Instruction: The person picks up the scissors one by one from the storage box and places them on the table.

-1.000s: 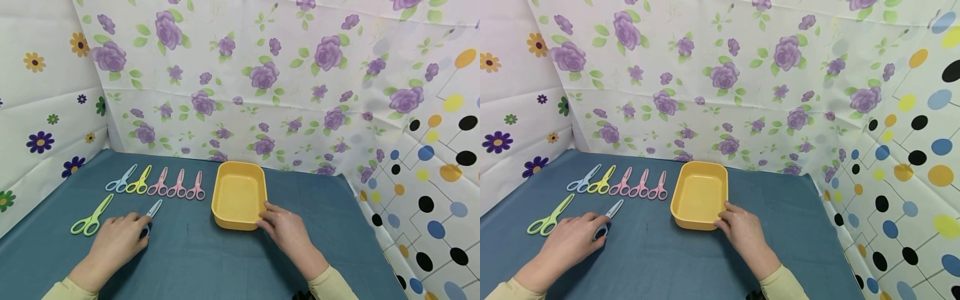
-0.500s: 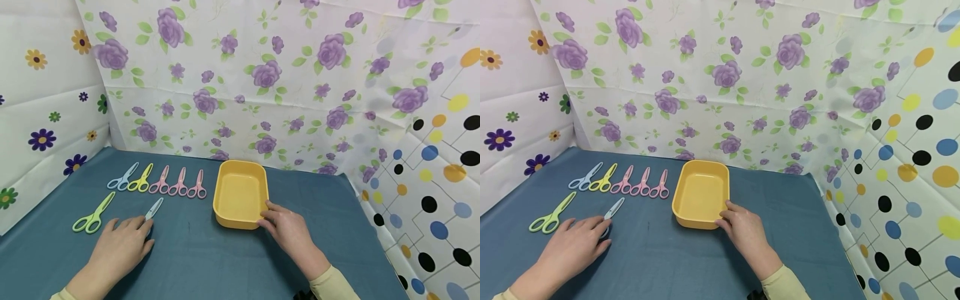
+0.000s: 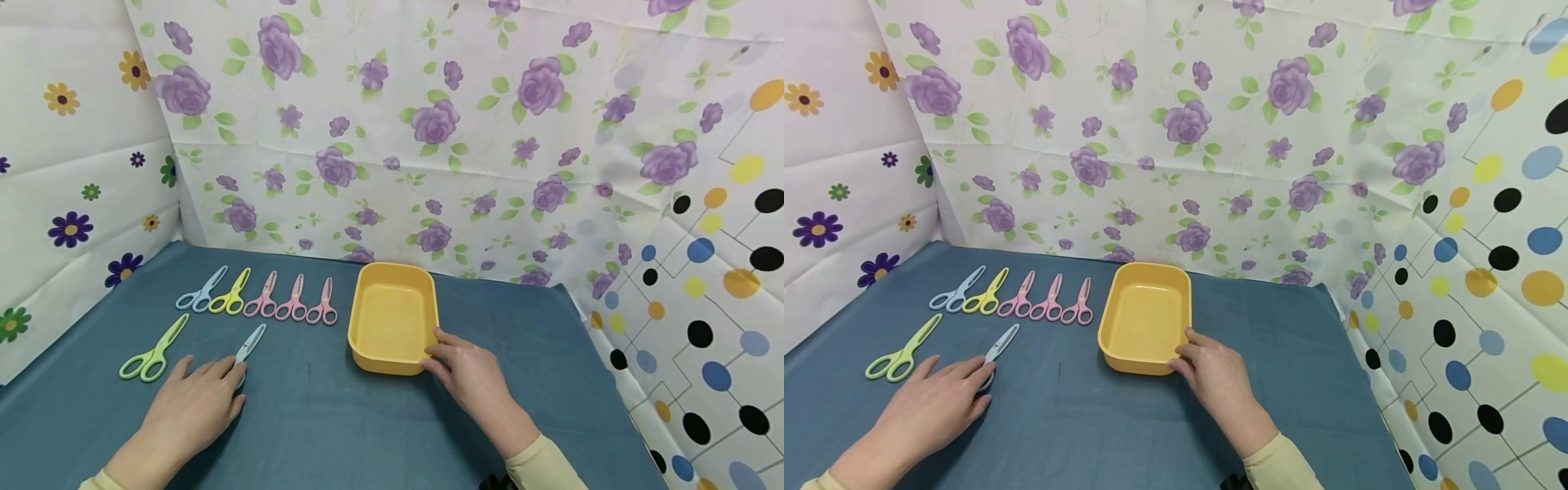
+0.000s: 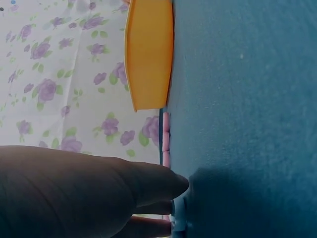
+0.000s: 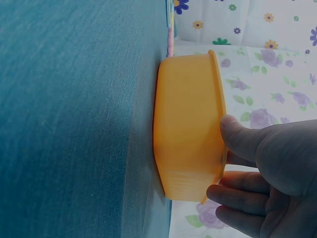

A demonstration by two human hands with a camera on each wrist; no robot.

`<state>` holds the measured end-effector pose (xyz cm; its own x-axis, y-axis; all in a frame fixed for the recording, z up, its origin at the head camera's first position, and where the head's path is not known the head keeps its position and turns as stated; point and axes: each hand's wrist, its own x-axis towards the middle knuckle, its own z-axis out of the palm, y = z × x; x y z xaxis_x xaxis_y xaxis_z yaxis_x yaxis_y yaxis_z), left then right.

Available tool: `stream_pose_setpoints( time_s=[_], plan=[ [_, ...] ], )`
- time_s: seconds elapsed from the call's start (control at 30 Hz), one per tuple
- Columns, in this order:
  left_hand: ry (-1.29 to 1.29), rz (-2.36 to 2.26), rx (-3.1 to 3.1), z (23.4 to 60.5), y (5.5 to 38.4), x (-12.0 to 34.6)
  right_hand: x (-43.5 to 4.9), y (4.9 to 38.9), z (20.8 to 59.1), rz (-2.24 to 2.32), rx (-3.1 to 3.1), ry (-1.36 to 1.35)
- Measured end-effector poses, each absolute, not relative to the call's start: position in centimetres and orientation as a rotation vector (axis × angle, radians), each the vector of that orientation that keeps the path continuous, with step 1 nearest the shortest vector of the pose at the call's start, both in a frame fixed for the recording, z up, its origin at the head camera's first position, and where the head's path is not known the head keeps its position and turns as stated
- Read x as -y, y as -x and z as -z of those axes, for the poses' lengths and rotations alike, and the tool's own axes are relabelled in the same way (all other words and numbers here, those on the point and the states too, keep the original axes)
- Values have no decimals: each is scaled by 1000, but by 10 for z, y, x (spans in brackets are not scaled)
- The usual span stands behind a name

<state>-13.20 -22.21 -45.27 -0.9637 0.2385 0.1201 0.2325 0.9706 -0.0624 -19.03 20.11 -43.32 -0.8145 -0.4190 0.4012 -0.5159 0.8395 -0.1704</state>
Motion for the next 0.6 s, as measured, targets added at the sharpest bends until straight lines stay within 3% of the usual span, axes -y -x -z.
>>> stream_pose_setpoints(
  time_s=[0.6],
  plan=[
    [280, -128, 3085, 446, 136, 233, -202, 190, 434, -392, 2659, -704]
  ],
)
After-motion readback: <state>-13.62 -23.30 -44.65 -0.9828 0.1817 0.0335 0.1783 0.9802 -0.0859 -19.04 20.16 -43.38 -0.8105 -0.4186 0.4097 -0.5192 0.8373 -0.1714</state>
